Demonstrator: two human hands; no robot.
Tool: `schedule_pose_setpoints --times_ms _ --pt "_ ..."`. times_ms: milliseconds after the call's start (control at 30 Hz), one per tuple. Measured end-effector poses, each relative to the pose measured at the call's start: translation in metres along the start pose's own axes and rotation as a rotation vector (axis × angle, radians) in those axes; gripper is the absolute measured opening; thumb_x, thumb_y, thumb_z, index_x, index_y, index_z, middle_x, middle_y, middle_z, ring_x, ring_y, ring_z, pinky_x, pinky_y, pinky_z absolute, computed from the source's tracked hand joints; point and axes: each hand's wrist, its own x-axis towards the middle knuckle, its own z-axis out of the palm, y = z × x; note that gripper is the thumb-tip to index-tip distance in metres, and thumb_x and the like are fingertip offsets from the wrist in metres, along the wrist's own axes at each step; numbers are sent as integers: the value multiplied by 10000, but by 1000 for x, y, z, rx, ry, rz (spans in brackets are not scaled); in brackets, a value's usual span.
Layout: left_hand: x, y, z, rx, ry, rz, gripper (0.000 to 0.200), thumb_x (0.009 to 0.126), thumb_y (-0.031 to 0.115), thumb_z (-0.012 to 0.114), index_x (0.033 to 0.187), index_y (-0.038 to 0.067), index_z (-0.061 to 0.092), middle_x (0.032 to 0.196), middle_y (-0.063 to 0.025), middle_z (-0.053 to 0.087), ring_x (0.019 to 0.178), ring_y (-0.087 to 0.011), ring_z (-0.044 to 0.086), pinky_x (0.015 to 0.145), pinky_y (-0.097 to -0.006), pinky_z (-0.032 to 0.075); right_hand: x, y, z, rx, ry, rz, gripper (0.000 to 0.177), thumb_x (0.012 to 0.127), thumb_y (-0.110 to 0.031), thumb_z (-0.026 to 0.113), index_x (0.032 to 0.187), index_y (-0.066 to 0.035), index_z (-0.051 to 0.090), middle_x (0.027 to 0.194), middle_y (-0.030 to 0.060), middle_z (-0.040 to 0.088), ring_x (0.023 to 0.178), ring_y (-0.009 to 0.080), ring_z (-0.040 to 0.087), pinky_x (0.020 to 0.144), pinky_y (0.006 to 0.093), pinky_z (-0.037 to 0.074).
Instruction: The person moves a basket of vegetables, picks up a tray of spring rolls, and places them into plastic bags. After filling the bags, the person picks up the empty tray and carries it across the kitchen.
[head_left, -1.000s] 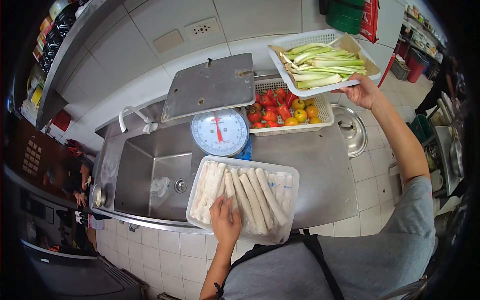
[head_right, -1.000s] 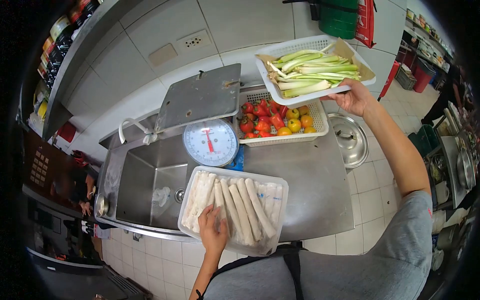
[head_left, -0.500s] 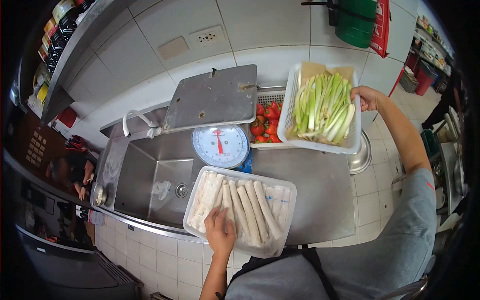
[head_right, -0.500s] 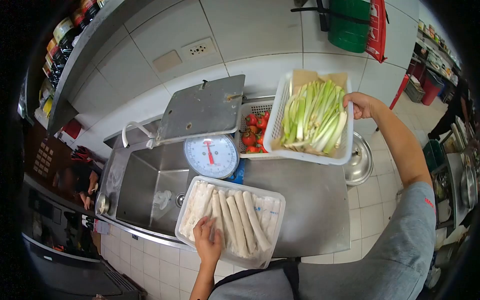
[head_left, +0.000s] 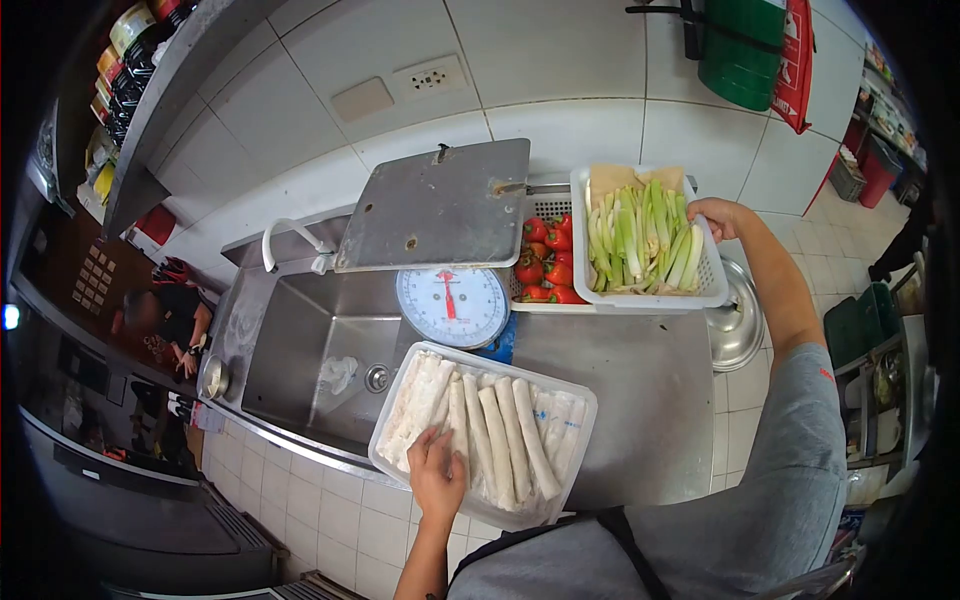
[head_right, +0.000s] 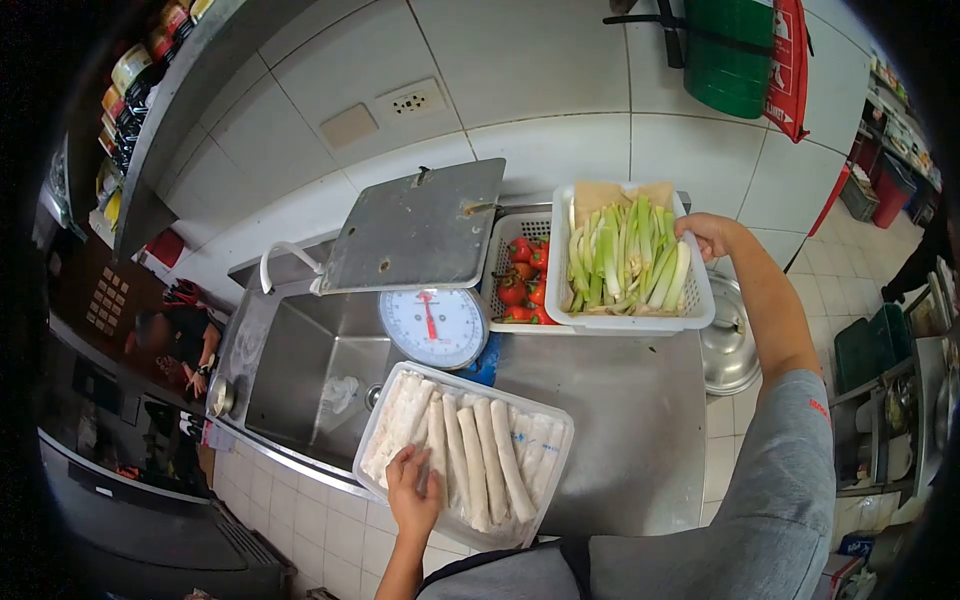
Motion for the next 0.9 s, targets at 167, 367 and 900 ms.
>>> schedule_pose_setpoints --times_ms 167,367,900 --pt "2 -2 4 -4 1 11 359 777 33 658 1136 42 681 1254 -172 578 1164 -345 543 960 -418 470 -7 8 -8 -14 151 -141 224 796 -282 669 876 -78 626 663 31 603 423 85 416 382 247 363" --pt "-1 -4 2 3 -3 18 354 774 38 663 1128 39 679 1256 -178 577 1164 -352 543 962 -417 468 -62 52 38 -266 861 -940 412 858 -238 708 1214 -53 616 1170 107 629 912 166 587 762 293 489" --pt "-9 -27 13 60 -11 96 406 786 104 700 1184 56 633 1188 -159 611 1107 -364 569 949 -425 471 -180 -3 473 1014 363 -1136 481 966 -184 561 1408 -52 424 1394 91 473 1274 208 448 1089 377 359"
